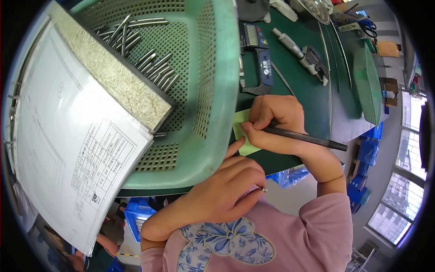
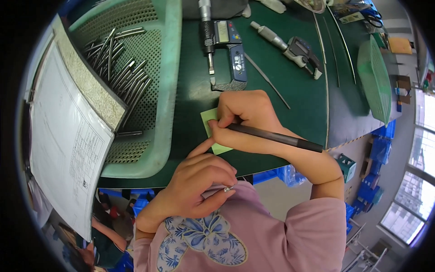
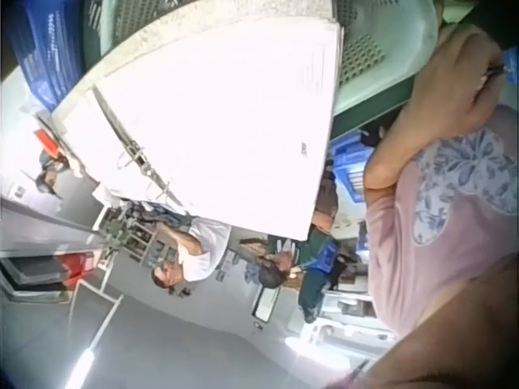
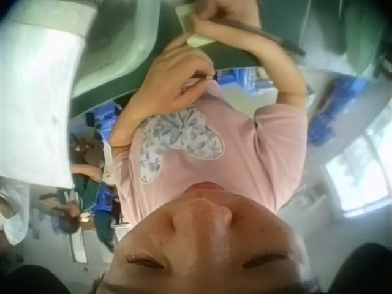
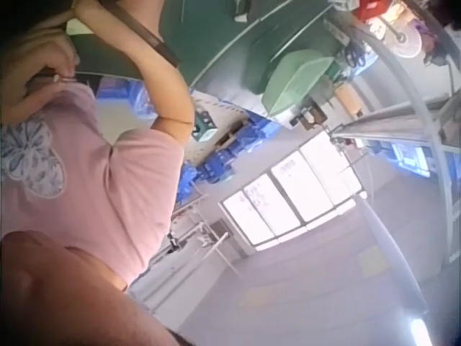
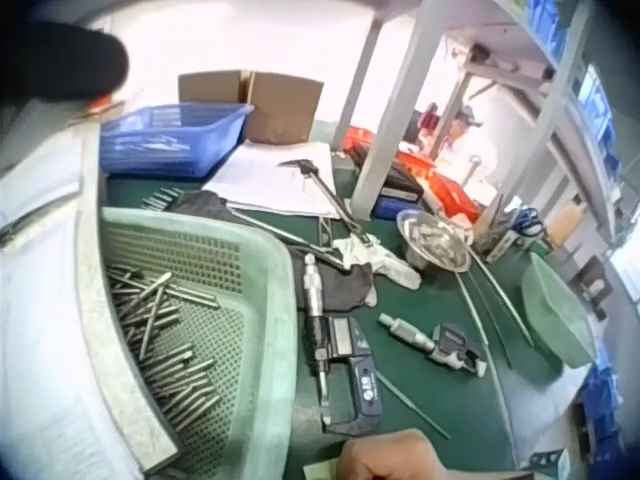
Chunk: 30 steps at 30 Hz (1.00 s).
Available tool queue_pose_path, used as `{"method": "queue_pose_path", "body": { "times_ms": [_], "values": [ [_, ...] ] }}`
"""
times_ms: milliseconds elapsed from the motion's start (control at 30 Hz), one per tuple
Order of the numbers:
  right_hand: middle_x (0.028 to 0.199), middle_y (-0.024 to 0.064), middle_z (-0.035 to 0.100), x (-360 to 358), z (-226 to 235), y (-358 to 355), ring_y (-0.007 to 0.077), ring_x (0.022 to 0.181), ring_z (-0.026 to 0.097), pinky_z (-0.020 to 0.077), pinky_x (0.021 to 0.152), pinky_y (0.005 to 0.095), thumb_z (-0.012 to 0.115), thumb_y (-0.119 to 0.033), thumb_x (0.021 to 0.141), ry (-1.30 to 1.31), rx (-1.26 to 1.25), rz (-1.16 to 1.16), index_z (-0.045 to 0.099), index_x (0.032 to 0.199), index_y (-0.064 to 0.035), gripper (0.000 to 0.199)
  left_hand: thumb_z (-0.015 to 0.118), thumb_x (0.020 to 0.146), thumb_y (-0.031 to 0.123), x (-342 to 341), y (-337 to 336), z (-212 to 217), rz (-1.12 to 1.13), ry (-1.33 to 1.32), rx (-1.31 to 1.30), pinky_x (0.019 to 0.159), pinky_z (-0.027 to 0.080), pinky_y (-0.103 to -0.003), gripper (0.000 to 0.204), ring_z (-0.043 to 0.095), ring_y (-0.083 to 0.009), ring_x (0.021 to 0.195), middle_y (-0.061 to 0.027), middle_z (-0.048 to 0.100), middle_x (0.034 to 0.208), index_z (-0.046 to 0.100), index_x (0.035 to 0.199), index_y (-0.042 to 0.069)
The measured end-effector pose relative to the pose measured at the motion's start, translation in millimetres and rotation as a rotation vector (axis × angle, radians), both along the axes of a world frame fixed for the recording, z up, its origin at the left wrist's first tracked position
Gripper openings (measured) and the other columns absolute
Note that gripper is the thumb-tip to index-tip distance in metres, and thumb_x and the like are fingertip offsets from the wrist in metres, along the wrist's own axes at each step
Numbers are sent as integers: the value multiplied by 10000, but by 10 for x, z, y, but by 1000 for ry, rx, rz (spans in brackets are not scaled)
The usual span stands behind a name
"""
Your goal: Using a digital caliper to measure metal rod components and recording the data while referencing a technical drawing.
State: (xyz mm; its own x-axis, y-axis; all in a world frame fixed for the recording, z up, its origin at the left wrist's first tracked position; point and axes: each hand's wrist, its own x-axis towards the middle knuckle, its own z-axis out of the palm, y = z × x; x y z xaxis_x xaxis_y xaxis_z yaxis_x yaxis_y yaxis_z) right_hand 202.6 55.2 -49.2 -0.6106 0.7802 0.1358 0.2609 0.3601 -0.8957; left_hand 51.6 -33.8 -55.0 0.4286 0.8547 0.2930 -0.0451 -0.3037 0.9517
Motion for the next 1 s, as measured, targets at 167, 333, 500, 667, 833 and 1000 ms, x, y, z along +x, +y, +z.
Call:
{"method": "queue_pose_path", "body": {
  "times_ms": [167, 333, 500, 667, 833, 1000],
  "values": [
    [506, 56, 464, -24, 26, 8, 126, 432, 448, 325, 394, 220, 612, 77, 597, -16, 77, 0, 386, 534, -52, 268, 618, 653, 31, -26, -7, 14, 2, -7, -12, 947, 281, -468, 179, 572, -197, 701, -33, 562, 726, 498, 781, 69],
    [489, 40, 417, -42, 12, -24, 127, 407, 412, 293, 375, 232, 611, 19, 596, 4, 83, -45, 397, 521, -40, 235, 617, 648, 33, -3, -40, 11, 24, -30, -39, 949, 282, -467, 181, 570, -199, 701, -35, 557, 728, 495, 778, 68],
    [496, 43, 415, -43, 36, -29, 123, 415, 409, 292, 379, 226, 608, 25, 598, -6, 65, -87, 375, 523, -40, 253, 610, 649, 32, 6, -52, 6, 35, -37, -39, 953, 280, -472, 175, 564, -199, 697, -36, 552, 724, 493, 774, 69],
    [501, 44, 415, -22, 47, -17, 121, 421, 405, 289, 384, 223, 604, 31, 599, -27, 94, -56, 370, 530, -40, 253, 607, 650, 35, 17, -52, 3, 39, -36, -32, 953, 280, -470, 173, 561, -200, 691, -36, 552, 730, 494, 776, 70],
    [501, 40, 414, -16, 47, -14, 117, 421, 401, 287, 384, 224, 605, 33, 598, -19, 79, -71, 368, 530, -42, 258, 607, 651, 39, 26, -50, 3, 43, -36, -31, 953, 280, -469, 172, 559, -202, 688, -38, 554, 734, 495, 778, 69],
    [516, 36, 426, 0, 64, -16, 101, 436, 402, 292, 395, 216, 603, 29, 616, -26, 19, -74, 365, 537, -44, 261, 609, 652, 39, 24, -43, 9, 43, -21, -29, 953, 280, -469, 164, 561, -204, 687, -38, 555, 728, 497, 768, 67]
  ]
}}
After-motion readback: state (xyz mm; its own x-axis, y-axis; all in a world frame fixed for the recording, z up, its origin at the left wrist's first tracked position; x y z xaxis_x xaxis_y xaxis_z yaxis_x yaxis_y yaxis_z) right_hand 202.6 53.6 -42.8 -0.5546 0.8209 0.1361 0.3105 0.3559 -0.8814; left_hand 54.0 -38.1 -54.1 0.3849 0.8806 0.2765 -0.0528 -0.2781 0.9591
